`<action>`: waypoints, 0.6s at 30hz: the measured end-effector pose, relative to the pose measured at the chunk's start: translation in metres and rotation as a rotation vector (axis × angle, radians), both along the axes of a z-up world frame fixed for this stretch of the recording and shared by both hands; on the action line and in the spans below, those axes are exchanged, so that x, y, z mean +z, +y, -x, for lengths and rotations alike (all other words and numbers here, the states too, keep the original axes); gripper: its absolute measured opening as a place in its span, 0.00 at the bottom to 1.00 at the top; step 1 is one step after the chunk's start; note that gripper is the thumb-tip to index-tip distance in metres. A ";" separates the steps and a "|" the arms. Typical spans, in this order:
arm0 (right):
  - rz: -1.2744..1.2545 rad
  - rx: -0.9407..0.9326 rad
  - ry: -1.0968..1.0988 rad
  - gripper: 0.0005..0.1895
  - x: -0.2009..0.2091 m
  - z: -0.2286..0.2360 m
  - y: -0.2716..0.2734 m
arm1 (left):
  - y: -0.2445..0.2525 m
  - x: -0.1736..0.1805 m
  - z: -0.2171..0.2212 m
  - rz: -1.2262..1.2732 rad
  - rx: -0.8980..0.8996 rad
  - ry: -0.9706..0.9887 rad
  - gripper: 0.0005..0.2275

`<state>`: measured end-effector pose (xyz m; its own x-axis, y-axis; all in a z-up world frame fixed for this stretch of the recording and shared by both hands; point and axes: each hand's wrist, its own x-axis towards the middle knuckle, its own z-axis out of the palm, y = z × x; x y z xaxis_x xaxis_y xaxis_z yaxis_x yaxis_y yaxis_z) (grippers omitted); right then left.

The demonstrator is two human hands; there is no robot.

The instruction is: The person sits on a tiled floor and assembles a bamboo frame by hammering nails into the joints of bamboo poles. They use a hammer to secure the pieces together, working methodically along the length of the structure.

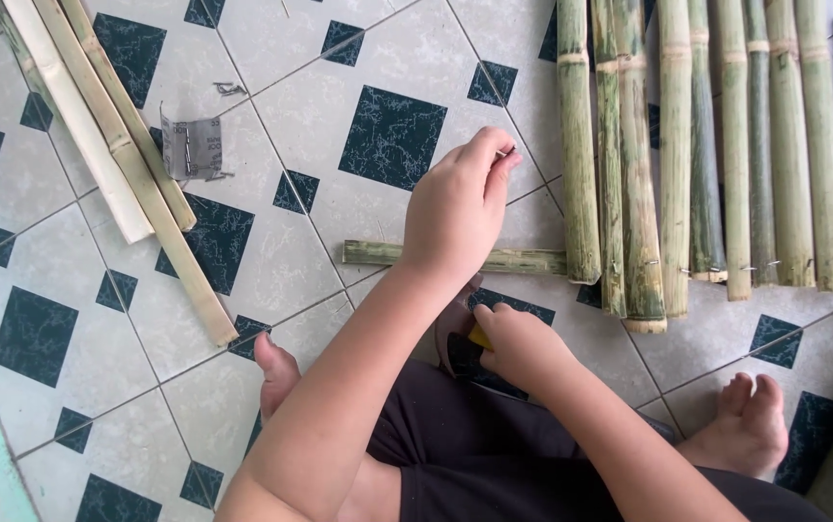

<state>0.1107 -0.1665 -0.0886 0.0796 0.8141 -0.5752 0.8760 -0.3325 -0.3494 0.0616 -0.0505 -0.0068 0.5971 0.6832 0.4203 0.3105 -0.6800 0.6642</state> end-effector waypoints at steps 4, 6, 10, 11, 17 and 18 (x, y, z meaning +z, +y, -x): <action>-0.086 -0.039 0.076 0.21 0.020 -0.002 -0.013 | 0.006 0.002 0.001 -0.044 -0.002 -0.061 0.04; -0.072 -0.178 0.180 0.20 0.036 -0.004 -0.020 | 0.016 -0.005 0.000 -0.138 -0.008 -0.107 0.04; -0.250 -0.422 0.051 0.12 0.070 -0.015 -0.050 | 0.017 0.005 0.003 -0.214 -0.004 -0.233 0.03; -0.323 -0.468 -0.038 0.14 0.076 -0.021 -0.060 | 0.017 -0.002 0.001 -0.080 -0.027 -0.269 0.01; -0.778 -0.602 -0.259 0.11 0.064 -0.086 -0.123 | 0.007 -0.065 -0.049 0.468 -0.313 -0.140 0.02; -0.813 -0.644 -0.292 0.11 0.058 -0.101 -0.127 | 0.004 -0.074 -0.059 0.506 -0.401 -0.015 0.01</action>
<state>0.2116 -0.2932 -0.0304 0.6764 0.6998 0.2298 0.7043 -0.5232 -0.4797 0.1207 -0.0462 -0.0805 0.8440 0.5239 0.1149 0.0852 -0.3425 0.9357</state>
